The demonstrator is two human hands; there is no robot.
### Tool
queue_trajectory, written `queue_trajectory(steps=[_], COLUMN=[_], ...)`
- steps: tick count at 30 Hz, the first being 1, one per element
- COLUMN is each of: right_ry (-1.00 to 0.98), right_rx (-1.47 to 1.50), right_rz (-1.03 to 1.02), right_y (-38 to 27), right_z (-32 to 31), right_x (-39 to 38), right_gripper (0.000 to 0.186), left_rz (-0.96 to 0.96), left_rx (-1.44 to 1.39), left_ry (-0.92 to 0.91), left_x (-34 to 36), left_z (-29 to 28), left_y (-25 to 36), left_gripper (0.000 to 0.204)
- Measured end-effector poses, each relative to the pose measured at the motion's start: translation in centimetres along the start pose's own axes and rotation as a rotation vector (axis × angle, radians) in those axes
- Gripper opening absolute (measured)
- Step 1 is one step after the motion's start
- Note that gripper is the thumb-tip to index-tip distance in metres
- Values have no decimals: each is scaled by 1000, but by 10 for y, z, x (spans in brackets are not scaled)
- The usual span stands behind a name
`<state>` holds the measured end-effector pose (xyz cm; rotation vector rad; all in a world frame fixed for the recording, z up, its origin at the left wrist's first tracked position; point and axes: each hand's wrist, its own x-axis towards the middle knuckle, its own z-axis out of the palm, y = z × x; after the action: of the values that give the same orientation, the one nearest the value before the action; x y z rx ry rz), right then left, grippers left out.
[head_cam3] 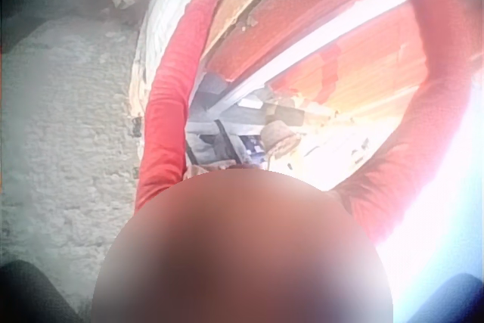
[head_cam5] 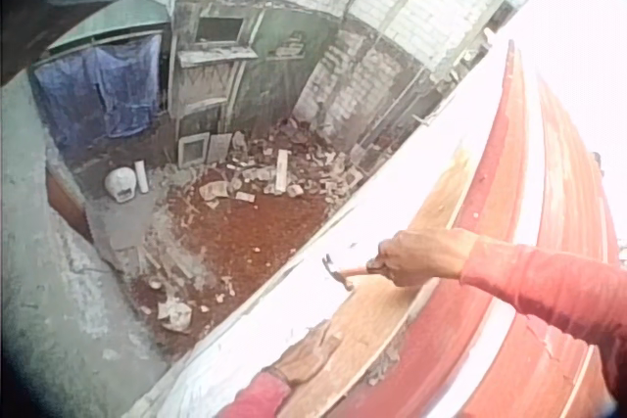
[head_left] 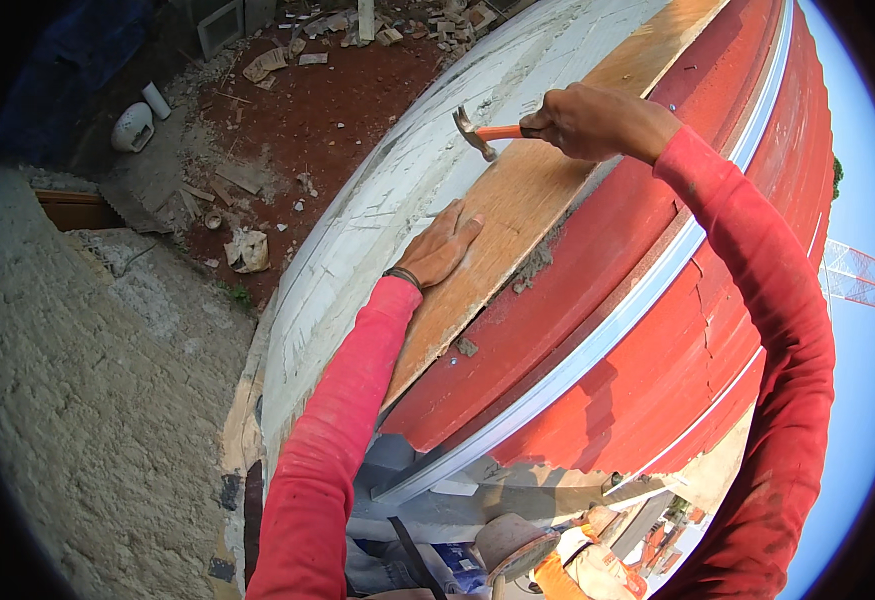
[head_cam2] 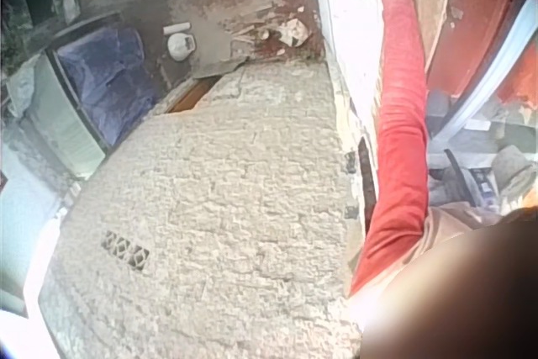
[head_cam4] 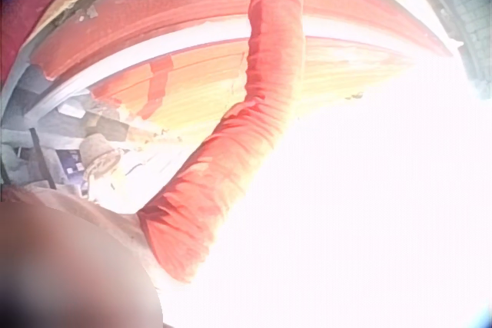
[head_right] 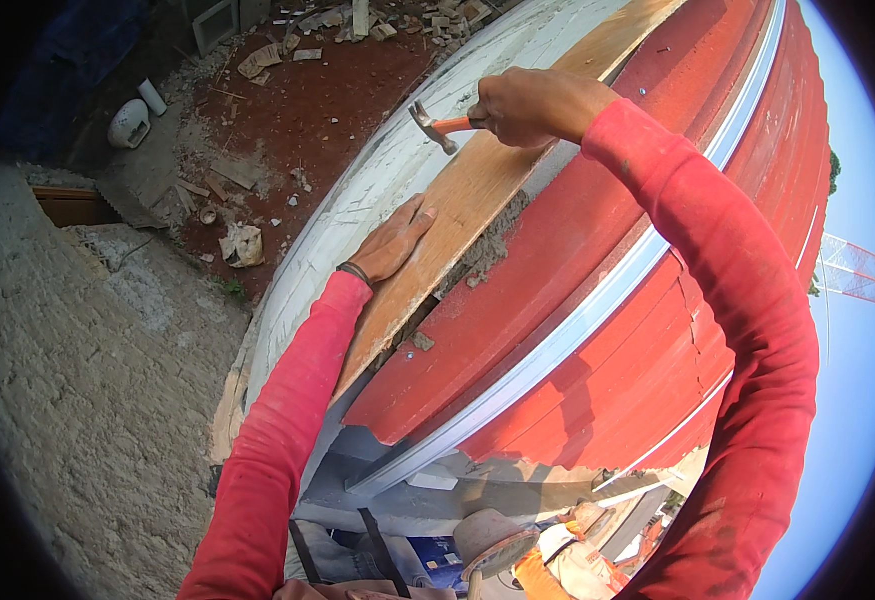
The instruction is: The person installs a wooden panel onto a roof edge, securing it with a hammer and nails. They then apply mortar to the roof edge using a trowel and a bucket.
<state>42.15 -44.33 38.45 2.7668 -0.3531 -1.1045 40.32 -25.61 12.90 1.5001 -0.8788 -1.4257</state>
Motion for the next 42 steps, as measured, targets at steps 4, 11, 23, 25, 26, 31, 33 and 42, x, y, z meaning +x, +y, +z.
queue_trajectory(steps=[4, 11, 23, 25, 26, 31, 33, 42], right_ry=[31, -4, 249, 564, 741, 944, 968, 408], right_rx=[-5, 11, 137, 413, 558, 1726, 1908, 2603], right_rz=[30, 69, 218, 310, 396, 595, 834, 1426], right_y=[33, 38, 45, 15, -14, -217, -306, -497], right_z=[-12, -16, 6, 23, 38, 128, 171, 287], right_x=[-3, -22, -62, -105, -132, -258, -311, -478], right_gripper=[22, 27, 35, 36, 35, 15, 20, 20], left_rz=[-6, -120, -65, -91, -131, 22, -16, 13], left_rx=[22, 166, 258, 267, 245, -154, -309, -110], left_ry=[13, 1, 25, 35, 32, -123, -73, 715], left_x=[5, 12, 20, 25, 26, 44, 29, -228], left_z=[-5, -19, 2, -2, -5, -31, -11, -70], left_y=[9, 26, 29, 18, 16, -22, 0, -108], left_gripper=[87, 86, 84, 84, 84, 100, 98, 63])
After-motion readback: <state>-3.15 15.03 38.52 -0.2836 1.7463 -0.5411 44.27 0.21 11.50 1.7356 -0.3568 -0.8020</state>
